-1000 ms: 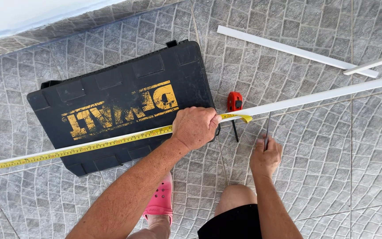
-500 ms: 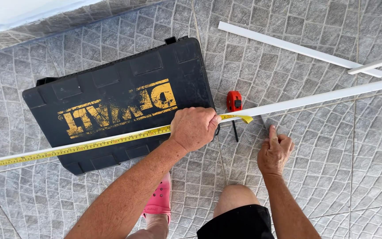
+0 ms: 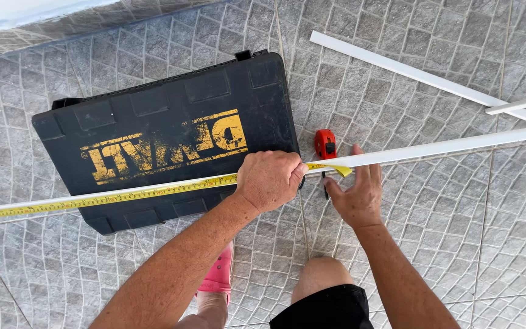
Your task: Measuring window dimensions and cutting plastic strips to size using a tape measure and a utility knife
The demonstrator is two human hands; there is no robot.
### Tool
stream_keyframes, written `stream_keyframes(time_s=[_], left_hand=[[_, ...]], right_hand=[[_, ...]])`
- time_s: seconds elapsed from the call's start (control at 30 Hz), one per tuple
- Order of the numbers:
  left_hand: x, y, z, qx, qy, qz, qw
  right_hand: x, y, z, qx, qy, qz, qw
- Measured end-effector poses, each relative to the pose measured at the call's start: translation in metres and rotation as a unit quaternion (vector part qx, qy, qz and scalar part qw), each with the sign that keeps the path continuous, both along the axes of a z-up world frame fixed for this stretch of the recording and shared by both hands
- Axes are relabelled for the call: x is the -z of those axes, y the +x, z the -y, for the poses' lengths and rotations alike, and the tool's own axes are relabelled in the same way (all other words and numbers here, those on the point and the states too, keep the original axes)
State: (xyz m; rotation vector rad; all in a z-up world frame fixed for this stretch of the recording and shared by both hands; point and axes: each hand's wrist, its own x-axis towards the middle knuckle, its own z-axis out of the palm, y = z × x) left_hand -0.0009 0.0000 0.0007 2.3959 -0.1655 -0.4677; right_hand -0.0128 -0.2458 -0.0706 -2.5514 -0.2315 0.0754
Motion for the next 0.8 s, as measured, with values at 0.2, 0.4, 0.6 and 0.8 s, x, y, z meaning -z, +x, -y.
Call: stream_keyframes(time_s=[0.2, 0.4, 0.6, 0.8], left_hand=[[0.001, 0.002, -0.001, -0.005, 0.003, -0.005, 1.0], [0.008, 0.001, 0.0, -0.013, 0.004, -0.005, 1.0], [0.004, 0.0, 0.002, -0.013, 0.002, -0.034, 0.999], [0.008, 0.002, 0.003, -0.009, 0.029, -0.025, 0.999]], right_hand=[[0.003, 0.043, -0.037, -0.022, 0.166, -0.012, 0.986], [-0.032, 0.023, -0.016, 0.085, 0.133, -0.229, 0.961], [-0.064, -0.002, 0.063, 0.081, 0.28, -0.487, 0.823], [-0.091, 0.025, 0.099, 0.119, 0.277, -0.606, 0.736]])
